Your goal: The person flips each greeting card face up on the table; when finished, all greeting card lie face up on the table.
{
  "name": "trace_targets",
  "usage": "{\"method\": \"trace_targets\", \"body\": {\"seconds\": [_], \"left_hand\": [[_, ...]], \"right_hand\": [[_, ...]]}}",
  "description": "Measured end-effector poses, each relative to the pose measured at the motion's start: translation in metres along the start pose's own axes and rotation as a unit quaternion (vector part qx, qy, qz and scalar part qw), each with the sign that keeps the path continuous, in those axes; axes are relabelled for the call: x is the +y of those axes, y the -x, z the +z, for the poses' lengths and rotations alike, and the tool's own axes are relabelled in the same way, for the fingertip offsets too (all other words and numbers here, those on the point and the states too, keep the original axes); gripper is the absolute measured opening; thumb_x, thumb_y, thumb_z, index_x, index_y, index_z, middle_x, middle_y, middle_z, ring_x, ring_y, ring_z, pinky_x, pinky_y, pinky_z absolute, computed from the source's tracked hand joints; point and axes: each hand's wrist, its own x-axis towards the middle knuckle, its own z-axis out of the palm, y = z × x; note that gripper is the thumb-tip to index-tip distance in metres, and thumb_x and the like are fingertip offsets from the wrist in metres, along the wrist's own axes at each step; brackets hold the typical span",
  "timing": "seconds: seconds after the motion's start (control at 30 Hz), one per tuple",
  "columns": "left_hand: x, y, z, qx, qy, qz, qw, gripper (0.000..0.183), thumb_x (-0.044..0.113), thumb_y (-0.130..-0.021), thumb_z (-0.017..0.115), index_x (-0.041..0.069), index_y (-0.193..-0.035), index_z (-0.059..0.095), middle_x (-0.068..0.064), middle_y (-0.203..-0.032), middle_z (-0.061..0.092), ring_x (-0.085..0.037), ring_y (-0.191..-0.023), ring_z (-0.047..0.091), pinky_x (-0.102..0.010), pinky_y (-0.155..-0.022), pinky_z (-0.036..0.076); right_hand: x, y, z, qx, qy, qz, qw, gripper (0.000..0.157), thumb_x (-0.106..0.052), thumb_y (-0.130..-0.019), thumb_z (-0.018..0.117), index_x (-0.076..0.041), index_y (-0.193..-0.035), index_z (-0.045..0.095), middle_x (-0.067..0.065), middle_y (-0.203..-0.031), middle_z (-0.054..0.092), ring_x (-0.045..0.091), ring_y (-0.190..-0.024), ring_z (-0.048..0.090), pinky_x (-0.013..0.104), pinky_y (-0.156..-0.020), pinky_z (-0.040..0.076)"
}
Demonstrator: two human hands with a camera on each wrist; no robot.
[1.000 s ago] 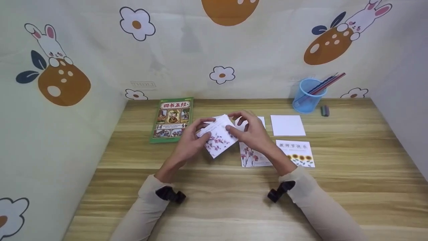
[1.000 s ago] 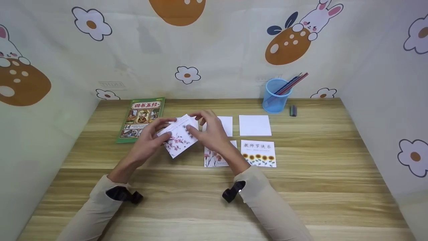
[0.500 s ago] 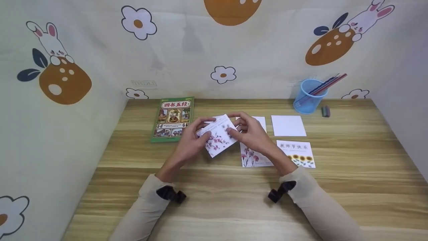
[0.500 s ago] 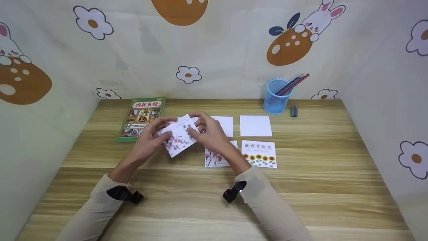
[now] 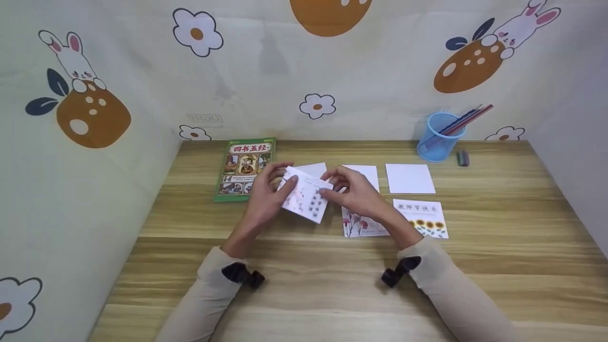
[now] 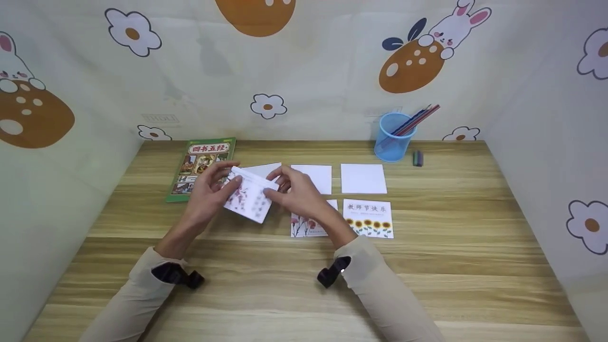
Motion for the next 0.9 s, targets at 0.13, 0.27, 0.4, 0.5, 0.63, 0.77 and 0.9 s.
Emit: {"method": "trace_targets", "body": {"seconds": [0.13,0.27,0.4,0.5,0.63,0.77,0.9], "left_hand": [[-0.001,0.002,0.001,-0.038,-0.041,0.01,0.9984,0.039,0.017,-0.103,0.075,0.012,-0.141,0.07,-0.011,-0.118,0.076,-0.019,-0.101,0.072,-0.027,-0.082,0.063],[-0.002,0.003,0.006,-0.072,-0.067,0.028,0.9948,0.047,0.023,-0.103,0.075,0.013,-0.148,0.065,-0.011,-0.113,0.08,-0.019,-0.09,0.075,-0.027,-0.076,0.062],[-0.001,0.004,0.011,-0.04,-0.034,0.018,0.9985,0.06,0.014,-0.099,0.078,0.003,-0.152,0.051,-0.017,-0.133,0.072,-0.027,-0.099,0.078,-0.032,-0.079,0.066],[-0.001,0.005,0.013,-0.014,0.009,-0.008,0.9998,0.066,0.004,-0.094,0.08,-0.001,-0.149,0.044,-0.019,-0.148,0.06,-0.035,-0.108,0.077,-0.038,-0.081,0.069],[-0.003,0.004,0.011,0.013,-0.001,-0.026,0.9996,0.058,0.006,-0.093,0.083,0.0,-0.143,0.053,-0.02,-0.139,0.068,-0.032,-0.109,0.078,-0.033,-0.081,0.067],[-0.005,0.003,0.007,-0.006,-0.073,0.0,0.9973,0.039,0.011,-0.096,0.082,0.007,-0.133,0.071,-0.012,-0.124,0.079,-0.024,-0.115,0.076,-0.032,-0.099,0.06],[-0.008,0.002,0.004,-0.056,-0.138,0.021,0.9887,0.031,0.018,-0.097,0.082,0.02,-0.128,0.079,-0.003,-0.128,0.08,-0.022,-0.127,0.07,-0.042,-0.116,0.05]], "right_hand": [[-0.001,0.001,0.002,-0.033,-0.016,0.001,0.999,0.022,-0.029,-0.102,0.076,-0.012,-0.116,0.074,0.004,-0.101,0.074,0.019,-0.091,0.071,0.026,-0.079,0.057],[-0.003,0.002,0.004,-0.064,-0.074,0.005,0.995,0.041,-0.019,-0.101,0.077,-0.011,-0.139,0.065,0.008,-0.11,0.071,0.02,-0.096,0.076,0.029,-0.084,0.063],[-0.003,0.0,0.004,-0.028,-0.093,0.006,0.995,0.058,-0.011,-0.101,0.074,-0.014,-0.154,0.053,0.009,-0.111,0.066,0.022,-0.086,0.079,0.028,-0.073,0.062],[-0.001,0.0,0.003,0.005,-0.086,0.008,0.996,0.059,-0.009,-0.099,0.075,-0.016,-0.153,0.052,0.009,-0.108,0.062,0.024,-0.079,0.077,0.028,-0.067,0.06],[0.001,0.0,0.002,0.012,-0.064,0.015,0.998,0.042,-0.014,-0.097,0.079,-0.007,-0.133,0.058,0.008,-0.11,0.063,0.022,-0.088,0.073,0.027,-0.076,0.061],[0.002,0.0,0.002,0.002,-0.062,0.01,0.998,0.042,-0.02,-0.096,0.083,-0.005,-0.128,0.059,0.01,-0.12,0.066,0.021,-0.099,0.073,0.025,-0.081,0.061],[0.004,0.0,0.004,-0.037,-0.061,-0.009,0.997,0.058,-0.012,-0.094,0.084,-0.015,-0.146,0.058,0.012,-0.125,0.064,0.022,-0.096,0.075,0.028,-0.085,0.064]]}}
